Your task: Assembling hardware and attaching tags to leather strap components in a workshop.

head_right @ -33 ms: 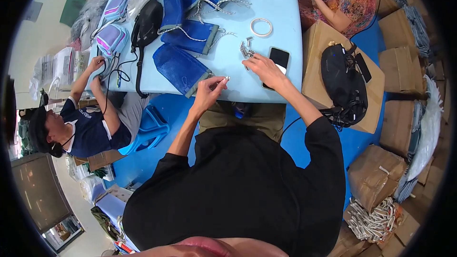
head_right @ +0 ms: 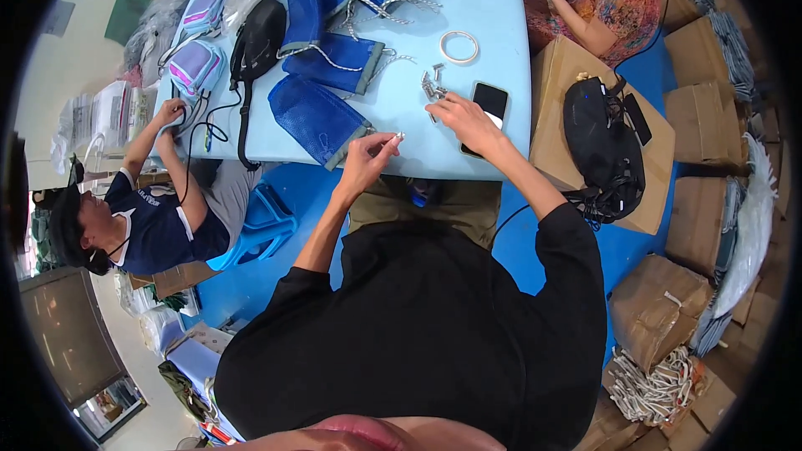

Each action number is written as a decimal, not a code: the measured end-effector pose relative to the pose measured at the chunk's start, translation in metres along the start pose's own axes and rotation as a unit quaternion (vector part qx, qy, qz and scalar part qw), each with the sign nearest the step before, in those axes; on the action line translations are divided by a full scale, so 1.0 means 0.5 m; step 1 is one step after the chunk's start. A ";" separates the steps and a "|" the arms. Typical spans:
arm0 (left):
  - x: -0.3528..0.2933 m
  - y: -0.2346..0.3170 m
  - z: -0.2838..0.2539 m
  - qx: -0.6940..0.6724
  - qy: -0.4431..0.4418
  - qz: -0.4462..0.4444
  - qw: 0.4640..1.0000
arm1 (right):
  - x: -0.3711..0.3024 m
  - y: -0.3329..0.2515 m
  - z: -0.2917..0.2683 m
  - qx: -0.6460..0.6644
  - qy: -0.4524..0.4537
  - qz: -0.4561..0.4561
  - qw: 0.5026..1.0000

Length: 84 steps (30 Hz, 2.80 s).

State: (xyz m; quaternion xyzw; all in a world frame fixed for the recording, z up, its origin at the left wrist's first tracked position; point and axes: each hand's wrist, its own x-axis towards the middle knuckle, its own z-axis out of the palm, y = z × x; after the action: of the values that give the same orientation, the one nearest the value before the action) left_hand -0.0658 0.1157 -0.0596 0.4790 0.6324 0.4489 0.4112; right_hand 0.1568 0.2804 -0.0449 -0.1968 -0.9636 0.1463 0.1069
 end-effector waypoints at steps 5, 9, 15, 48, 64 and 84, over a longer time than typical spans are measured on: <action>0.007 0.015 0.008 -0.041 -0.019 -0.011 0.999 | -0.002 0.015 -0.003 0.070 0.020 0.016 0.997; 0.012 0.026 0.007 -0.071 -0.026 -0.019 0.997 | -0.002 0.027 -0.008 0.095 0.009 0.040 0.995; 0.012 0.035 0.009 -0.115 -0.028 -0.044 0.992 | -0.013 0.032 -0.003 0.103 0.034 0.037 0.993; -0.158 0.216 -0.013 -0.046 -0.202 -0.083 0.975 | -0.168 -0.333 -0.108 0.413 0.231 0.112 0.874; -0.155 0.130 0.063 -0.268 -0.108 -0.123 0.949 | -0.150 -0.345 -0.011 0.506 0.308 0.247 0.766; -0.146 0.157 0.063 -0.285 -0.025 -0.176 0.942 | -0.112 -0.355 -0.023 0.434 0.375 0.238 0.784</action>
State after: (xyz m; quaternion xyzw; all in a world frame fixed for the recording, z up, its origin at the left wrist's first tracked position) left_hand -0.0024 0.0608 0.0142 0.2335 0.5418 0.5191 0.6185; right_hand 0.1484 0.1038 0.0152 -0.3920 -0.6049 0.4848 0.4955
